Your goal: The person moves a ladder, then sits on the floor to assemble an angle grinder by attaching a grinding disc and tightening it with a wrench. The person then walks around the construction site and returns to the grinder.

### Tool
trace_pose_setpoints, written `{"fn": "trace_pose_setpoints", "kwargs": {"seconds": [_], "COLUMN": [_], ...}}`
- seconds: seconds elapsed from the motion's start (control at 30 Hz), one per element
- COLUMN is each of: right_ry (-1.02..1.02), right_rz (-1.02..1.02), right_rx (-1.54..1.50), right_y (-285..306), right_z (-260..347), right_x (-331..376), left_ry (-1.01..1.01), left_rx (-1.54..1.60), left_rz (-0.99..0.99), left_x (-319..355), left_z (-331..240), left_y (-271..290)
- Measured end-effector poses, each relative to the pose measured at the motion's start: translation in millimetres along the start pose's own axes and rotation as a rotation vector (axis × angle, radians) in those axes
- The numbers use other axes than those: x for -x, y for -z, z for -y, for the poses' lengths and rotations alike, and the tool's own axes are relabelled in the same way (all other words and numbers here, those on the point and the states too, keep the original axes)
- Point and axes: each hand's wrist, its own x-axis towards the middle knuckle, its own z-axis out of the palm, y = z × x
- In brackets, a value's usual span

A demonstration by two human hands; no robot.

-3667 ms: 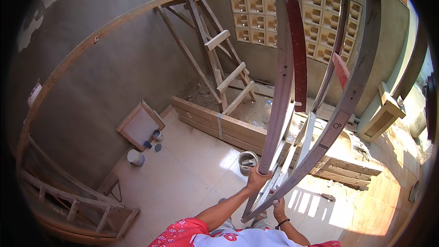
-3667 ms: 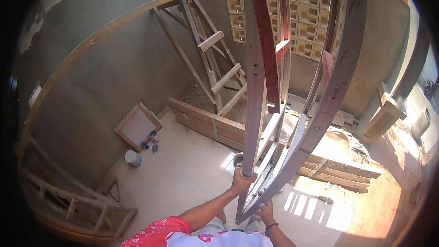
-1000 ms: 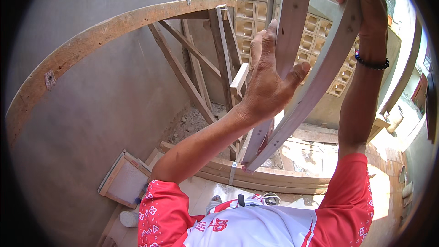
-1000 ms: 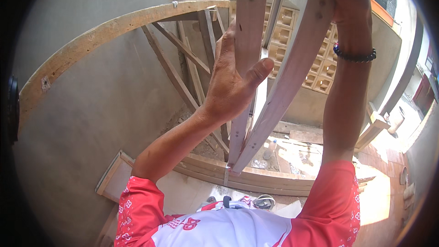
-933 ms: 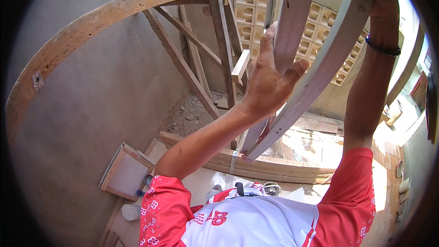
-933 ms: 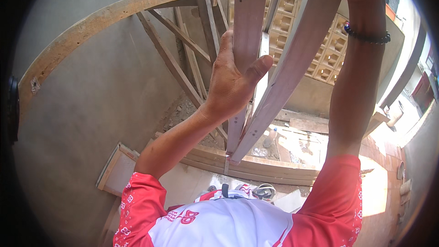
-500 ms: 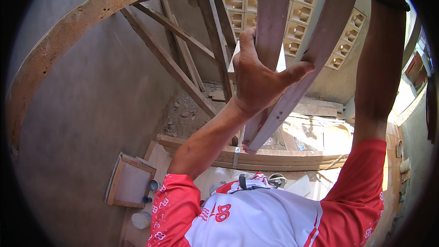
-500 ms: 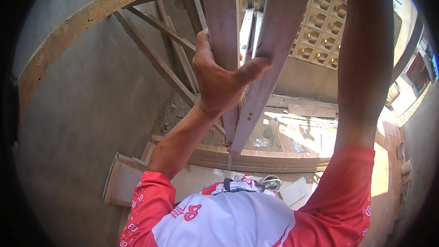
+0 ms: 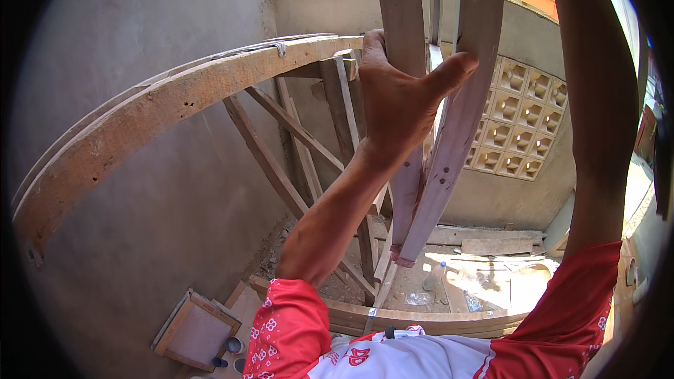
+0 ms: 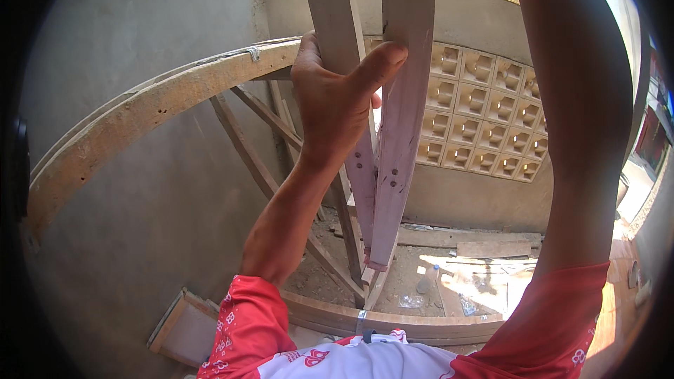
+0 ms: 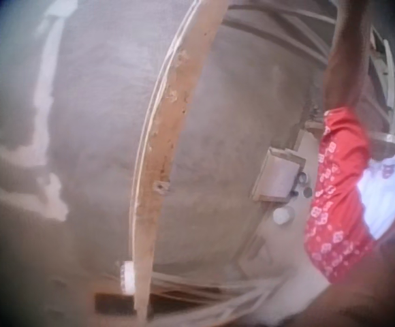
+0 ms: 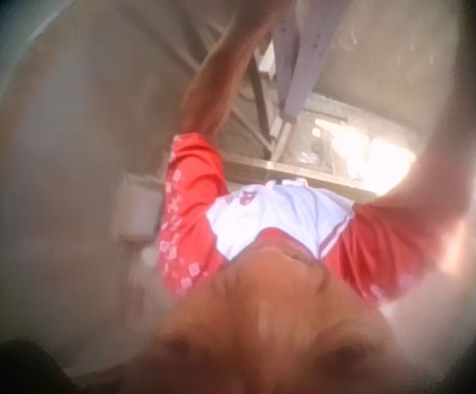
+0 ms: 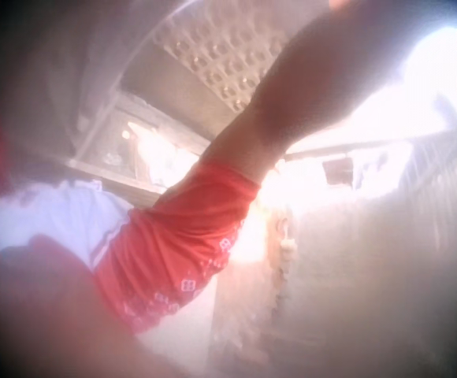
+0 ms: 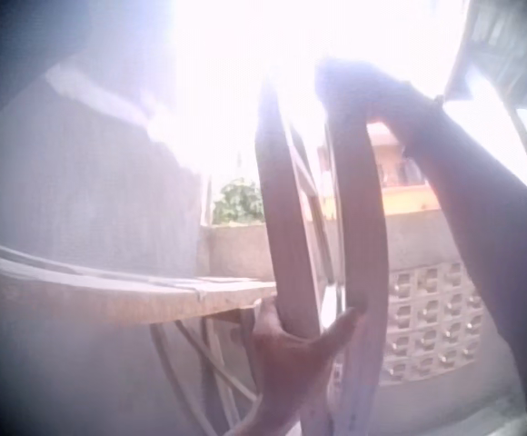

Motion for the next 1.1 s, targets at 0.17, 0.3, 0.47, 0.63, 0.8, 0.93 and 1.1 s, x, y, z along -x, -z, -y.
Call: {"fn": "trace_pose_setpoints", "kwargs": {"seconds": [0.17, 0.3, 0.47, 0.63, 0.8, 0.93, 1.1], "right_ry": [0.253, -0.043, -0.267, -0.285, -0.055, -0.009, 0.079], "right_rz": [-0.211, -0.398, -0.278, -0.265, -0.299, -0.305, -0.261], "right_rx": [0.035, 0.039, -0.096, -0.032, -0.001, 0.01, -0.051], "right_y": [-30, -110, -165, -173, -161, -145, -139], "right_z": [-3, -53, -105, -121, -120, -101, -95], "right_x": [-1, 164, 210, 179, 141, 109, 65], "left_ry": [-0.068, -0.104, -0.165, -0.21, -0.136, -0.203, -0.449], "left_rx": [-0.088, -0.117, -0.168, -0.165, -0.263, -0.3, -0.591], "left_rz": [-0.022, -0.047, -0.08, 0.011, 0.025, 0.099, 0.02], "left_x": [-44, -70, -92, -112, -132, -168, -185], "left_z": [-7, -11, -6, -14, -38, -55, -80], "left_y": [29, 46, 42, 52, 42, 33, 13]}}
